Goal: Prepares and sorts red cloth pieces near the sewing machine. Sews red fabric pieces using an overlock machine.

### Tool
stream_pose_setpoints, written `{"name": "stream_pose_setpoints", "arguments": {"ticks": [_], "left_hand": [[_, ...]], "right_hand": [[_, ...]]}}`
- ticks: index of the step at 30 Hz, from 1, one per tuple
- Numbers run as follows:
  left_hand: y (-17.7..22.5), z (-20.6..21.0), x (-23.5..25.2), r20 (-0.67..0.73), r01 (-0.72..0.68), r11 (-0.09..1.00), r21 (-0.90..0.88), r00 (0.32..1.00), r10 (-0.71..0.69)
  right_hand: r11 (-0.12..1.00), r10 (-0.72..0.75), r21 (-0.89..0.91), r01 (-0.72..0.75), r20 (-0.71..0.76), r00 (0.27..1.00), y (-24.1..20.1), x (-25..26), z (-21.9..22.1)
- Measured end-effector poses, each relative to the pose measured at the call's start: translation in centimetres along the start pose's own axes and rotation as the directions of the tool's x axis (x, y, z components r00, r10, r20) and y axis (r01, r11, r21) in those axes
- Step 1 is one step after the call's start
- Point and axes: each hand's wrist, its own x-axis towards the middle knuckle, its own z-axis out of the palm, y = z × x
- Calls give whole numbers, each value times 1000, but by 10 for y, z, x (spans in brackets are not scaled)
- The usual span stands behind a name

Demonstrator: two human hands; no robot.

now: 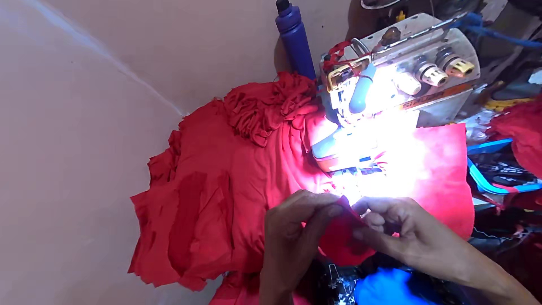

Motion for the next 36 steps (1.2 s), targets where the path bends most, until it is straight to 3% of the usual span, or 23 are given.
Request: {"name": "stream_pose_setpoints", "arguments": {"ticks": [6, 8, 10, 14, 19, 22, 24, 27, 30, 34, 36], "left_hand": [[6, -5, 11, 201, -146, 986, 77, 971, 128], [5, -2, 16, 231, -176, 983, 59, 960, 158], [1, -1, 22, 228, -181, 983, 34, 959, 169], [-30, 4, 45, 135, -153, 986, 59, 980, 144], [-93, 29, 72, 9, 45, 992, 119, 999, -46], [-118, 49, 76, -37, 173, 960, 219, 985, -169], [-122, 60, 76, -43, 256, 915, 311, 966, -256], [-119, 72, 80, -84, 204, 834, 513, 979, -188], [-112, 86, 66, -129, 106, 739, 666, 991, -25], [-95, 107, 37, -191, 124, 682, 720, 981, 22], [-90, 112, 33, -202, 157, 674, 722, 979, -12]], "right_hand": [[940, -116, -327, 101, -26, 993, 9, 5, -3], [945, -170, -287, 157, -21, 985, 7, 10, -4], [969, -213, -135, 209, -17, 977, 7, 13, -5], [991, -130, -69, 118, -194, 972, 23, 20, -3], [984, 29, -144, -105, -452, 891, 51, 37, -10], [927, 148, -233, -293, -491, 859, 64, 46, -19], [907, 173, -259, -333, -491, 854, 70, 49, -20], [911, 193, -222, -349, -519, 833, 63, 47, -16], [908, 210, -207, -364, -526, 824, 56, 35, -12], [902, -2, -356, -243, -566, 824, 73, 13, -9], [907, -38, -361, -216, -582, 812, 74, 12, -11]]}}
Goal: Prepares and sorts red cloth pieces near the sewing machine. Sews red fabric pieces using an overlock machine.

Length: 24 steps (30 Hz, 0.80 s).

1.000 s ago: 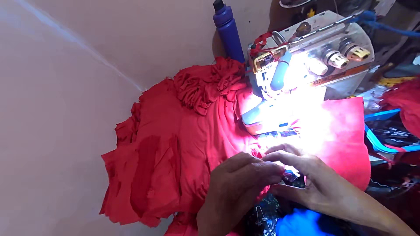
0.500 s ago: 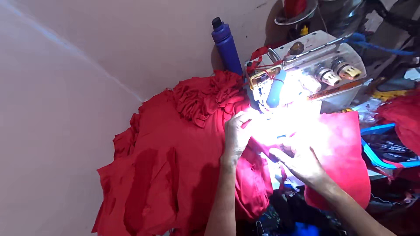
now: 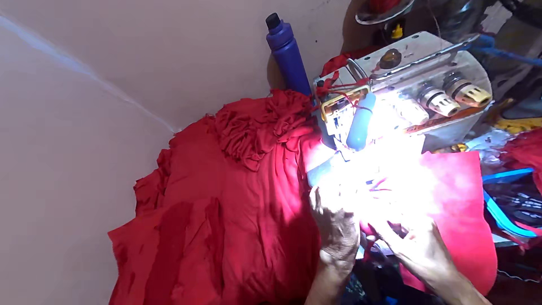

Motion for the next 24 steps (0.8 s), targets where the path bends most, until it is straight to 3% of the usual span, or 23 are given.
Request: {"name": "stream_pose_setpoints", "arguments": {"ticks": [9, 14, 19, 21, 24], "left_hand": [[2, 7, 23, 169, 176, 984, -21, 971, -170], [-23, 0, 53, 445, 304, 945, -116, 867, -225], [-51, 15, 95, 470, 310, 951, 7, 838, -277], [-62, 24, 119, 502, 374, 925, 60, 790, -352], [-98, 33, 116, 427, 400, 895, -197, 857, -289]], "right_hand": [[998, 6, -59, -9, -51, 999, -2, 35, 6], [958, -119, -272, 93, -78, 990, 2, 46, 7], [888, -271, -393, 240, -25, 962, -1, 17, -13], [851, -350, -412, 325, 16, 937, 1, -6, -26], [811, -416, -419, 408, 77, 906, 12, -46, -47]]}}
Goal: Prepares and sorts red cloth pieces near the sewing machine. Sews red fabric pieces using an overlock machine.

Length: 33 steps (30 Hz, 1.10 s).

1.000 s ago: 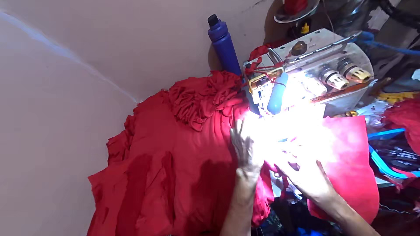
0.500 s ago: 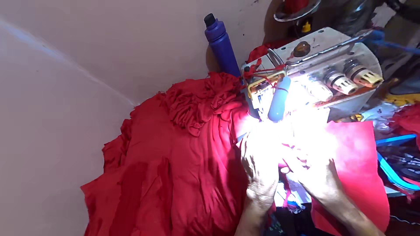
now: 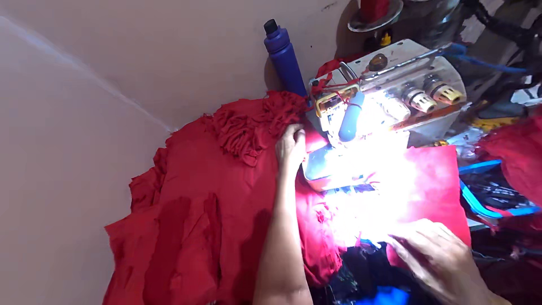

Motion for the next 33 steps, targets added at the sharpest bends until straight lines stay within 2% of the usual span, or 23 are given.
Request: {"name": "stream_pose_setpoints", "arguments": {"ticks": [2, 4, 7, 11, 13, 15, 17, 19, 21, 24, 26, 28, 29, 31, 33], "left_hand": [[-19, -5, -7, -37, -104, 971, -214, 994, 98], [-24, -9, -29, -115, -140, 928, -346, 988, 106], [-13, -17, -99, -244, -114, 950, -290, 969, 42], [-9, -14, -176, -378, -159, 967, -198, 923, 74], [-5, -8, -207, -394, -167, 959, -228, 917, 66], [1, 1, -231, -383, -172, 943, -283, 922, 54], [6, 12, -248, -339, -171, 932, -319, 939, 57], [14, 21, -261, -263, -165, 931, -325, 962, 79], [24, 29, -270, -166, -214, 915, -342, 972, 166], [31, 46, -275, -46, -365, 810, -459, 920, 389], [35, 58, -273, 19, -432, 749, -502, 861, 509], [42, 63, -269, 100, -459, 772, -440, 829, 550], [46, 62, -266, 133, -459, 784, -419, 823, 553], [57, 50, -254, 245, -371, 807, -459, 821, 516], [72, 34, -235, 428, -71, 799, -597, 814, 392]], "right_hand": [[999, -34, -20, 35, 33, 999, 4, -25, -10], [991, -82, -103, 90, 81, 993, 10, -44, -15], [961, -178, -203, 189, 71, 981, 22, -62, -7], [949, -286, -139, 283, -4, 958, 26, -67, -3], [962, -258, -97, 256, -14, 966, 26, -69, -5], [986, -165, 3, 166, -33, 986, 24, -69, -9], [991, -59, 118, 62, -30, 998, 21, -67, -12], [971, 38, 237, -45, 35, 999, 19, -64, -15], [940, 82, 321, -116, 118, 990, 19, -62, -20], [879, 154, 423, -219, 182, 971, 19, -53, -30], [819, 312, 451, -354, 167, 935, 17, -39, -38], [795, 461, 406, -451, 77, 884, 14, -17, -48], [802, 475, 402, -442, 21, 880, 14, -4, -54], [846, 381, 439, -303, -100, 919, 12, 18, -69], [879, 223, 458, -132, -149, 963, 9, 28, -82]]}}
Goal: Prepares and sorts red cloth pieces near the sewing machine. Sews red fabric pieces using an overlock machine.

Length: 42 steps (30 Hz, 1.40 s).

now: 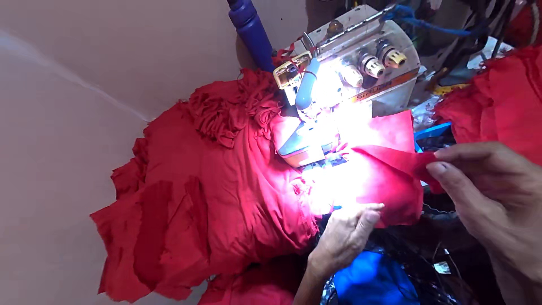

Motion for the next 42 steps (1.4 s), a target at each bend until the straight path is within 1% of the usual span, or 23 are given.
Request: {"name": "stream_pose_setpoints", "arguments": {"ticks": [1, 2, 3, 4, 5, 6, 8, 9, 10, 14, 15, 17, 18, 20, 22, 23, 24, 28, 30, 32, 34, 39, 42], "left_hand": [[7, -7, 12, 26, 93, 977, -189, 996, -90], [12, -12, 26, 24, 184, 919, -350, 982, -187], [14, -16, 43, -2, 256, 852, -456, 957, -289], [14, -20, 62, -33, 324, 795, -513, 918, -395], [9, -24, 78, -45, 359, 771, -527, 893, -447], [2, -26, 89, -76, 356, 795, -492, 892, -446], [-6, -26, 104, -189, 368, 881, -297, 882, -432], [-13, -22, 113, -273, 340, 926, -166, 886, -374], [-15, -19, 118, -313, 318, 946, -66, 894, -322], [-4, -10, 119, -448, 239, 953, 188, 884, -133], [-6, -8, 119, -474, 191, 948, 254, 879, -50], [-6, -5, 118, -488, 121, 946, 300, 872, 44], [-3, -3, 116, -488, 93, 960, 265, 872, 50], [13, 0, 115, -462, 7, 1000, 20, 887, 2], [29, -2, 114, -386, -90, 959, -270, 922, -22], [37, -3, 111, -364, -119, 920, -373, 931, -27], [45, -4, 106, -370, -128, 897, -423, 928, -42], [59, -12, 79, -459, -138, 911, -388, 886, -61], [56, -19, 65, -472, -162, 926, -341, 882, -20], [51, -27, 54, -467, -193, 946, -258, 882, 53], [47, -33, 44, -472, -193, 957, -217, 879, 70], [37, -49, 26, -529, -141, 941, -306, 848, -45], [36, -52, 15, -517, -120, 935, -334, 852, -75]], "right_hand": [[998, -64, -11, 65, 37, 997, -3, 0, -3], [993, -108, -34, 111, 82, 991, -5, -3, -6], [988, -139, -49, 145, 120, 983, -5, -8, -7], [985, -158, -51, 167, 146, 977, -5, -14, -7], [983, -165, -51, 176, 168, 972, -4, -19, -6], [983, -166, -51, 179, 185, 968, -2, -23, -6], [983, -165, -48, 179, 214, 963, 3, -30, -9], [984, -165, -36, 177, 225, 960, 5, -32, -11], [985, -164, -15, 172, 234, 958, 6, -34, -15], [990, -112, 108, 88, 242, 964, 8, -34, -24], [992, -96, 105, 73, 236, 967, 11, -33, -23], [995, -76, 85, 60, 198, 977, 17, -28, -18], [996, -68, 73, 56, 166, 984, 19, -24, -15], [998, -47, 55, 43, 77, 996, 19, -12, -9], [996, -44, 72, 44, 2, 999, 13, 5, -2], [995, -43, 84, 44, -23, 999, 10, 14, 1], [995, -43, 83, 47, -42, 998, 8, 22, 4], [992, 41, 120, -37, -34, 999, -4, 38, 24], [981, 120, 155, -117, -12, 993, -14, 36, 34], [976, 137, 168, -137, 13, 990, -14, 33, 44], [977, 92, 188, -96, 27, 995, -9, 30, 55], [968, -56, 250, 23, 127, 990, -19, 18, 74], [974, -17, 226, -11, 120, 993, -16, 16, 88]]}}
